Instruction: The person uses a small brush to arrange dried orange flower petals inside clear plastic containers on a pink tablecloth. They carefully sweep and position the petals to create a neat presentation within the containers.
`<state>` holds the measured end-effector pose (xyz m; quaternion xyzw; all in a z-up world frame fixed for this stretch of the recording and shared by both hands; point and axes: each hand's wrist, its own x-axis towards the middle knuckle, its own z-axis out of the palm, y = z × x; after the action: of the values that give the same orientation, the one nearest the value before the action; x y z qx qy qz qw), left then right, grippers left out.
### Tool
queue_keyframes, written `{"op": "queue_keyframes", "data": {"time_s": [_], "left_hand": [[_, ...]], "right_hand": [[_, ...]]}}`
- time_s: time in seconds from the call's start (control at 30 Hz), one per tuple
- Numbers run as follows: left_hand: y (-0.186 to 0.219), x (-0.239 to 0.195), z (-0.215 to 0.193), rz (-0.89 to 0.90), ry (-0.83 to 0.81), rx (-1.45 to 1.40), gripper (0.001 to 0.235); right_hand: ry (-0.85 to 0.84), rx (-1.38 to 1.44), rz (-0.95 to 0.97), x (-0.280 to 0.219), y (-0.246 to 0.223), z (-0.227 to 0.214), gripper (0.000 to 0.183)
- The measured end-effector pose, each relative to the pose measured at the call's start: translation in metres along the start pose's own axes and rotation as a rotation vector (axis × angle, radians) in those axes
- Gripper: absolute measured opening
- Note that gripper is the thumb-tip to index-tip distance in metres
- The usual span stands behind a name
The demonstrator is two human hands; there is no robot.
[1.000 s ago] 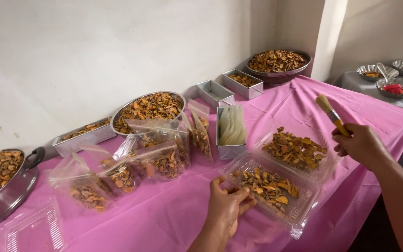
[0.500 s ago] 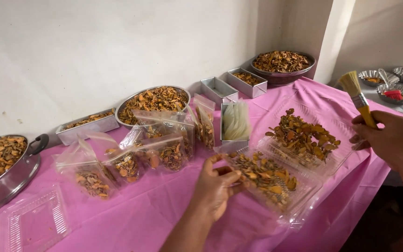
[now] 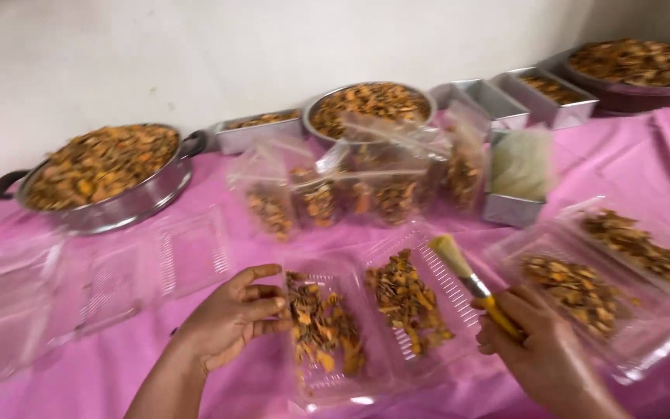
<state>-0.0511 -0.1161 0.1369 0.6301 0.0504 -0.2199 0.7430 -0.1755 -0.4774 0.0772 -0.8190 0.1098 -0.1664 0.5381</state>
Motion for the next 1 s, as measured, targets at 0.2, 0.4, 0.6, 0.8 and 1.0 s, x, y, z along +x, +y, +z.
{"op": "queue_keyframes", "data": {"time_s": [0.2, 0.4, 0.6, 0.8, 1.0], "left_hand": [[-0.016, 0.019, -0.077, -0.004, 0.100, -0.033, 0.061], [-0.022, 0.035, -0.074, -0.072, 0.154, 0.146, 0.054], [-0.017, 0.034, -0.069, -0.073, 0.179, 0.155, 0.050], [-0.005, -0.002, -0.044, -0.064, 0.305, 0.619, 0.047], [-0.048, -0.068, 0.000, 1.017, 0.437, 1.034, 0.044]], "right_hand": [[-0.194, -0.439, 0.095, 0.012, 0.018, 0.027, 0.019], [-0.282, -0.236, 0.009, 0.009, -0.049, 0.013, 0.091], [-0.303, -0.148, 0.180, 0.043, 0.002, -0.021, 0.081], [-0.277, 0.692, 0.257, 0.035, -0.036, -0.009, 0.035], [-0.460, 0.841, 0.124, 0.039, -0.039, 0.007, 0.047]]}}
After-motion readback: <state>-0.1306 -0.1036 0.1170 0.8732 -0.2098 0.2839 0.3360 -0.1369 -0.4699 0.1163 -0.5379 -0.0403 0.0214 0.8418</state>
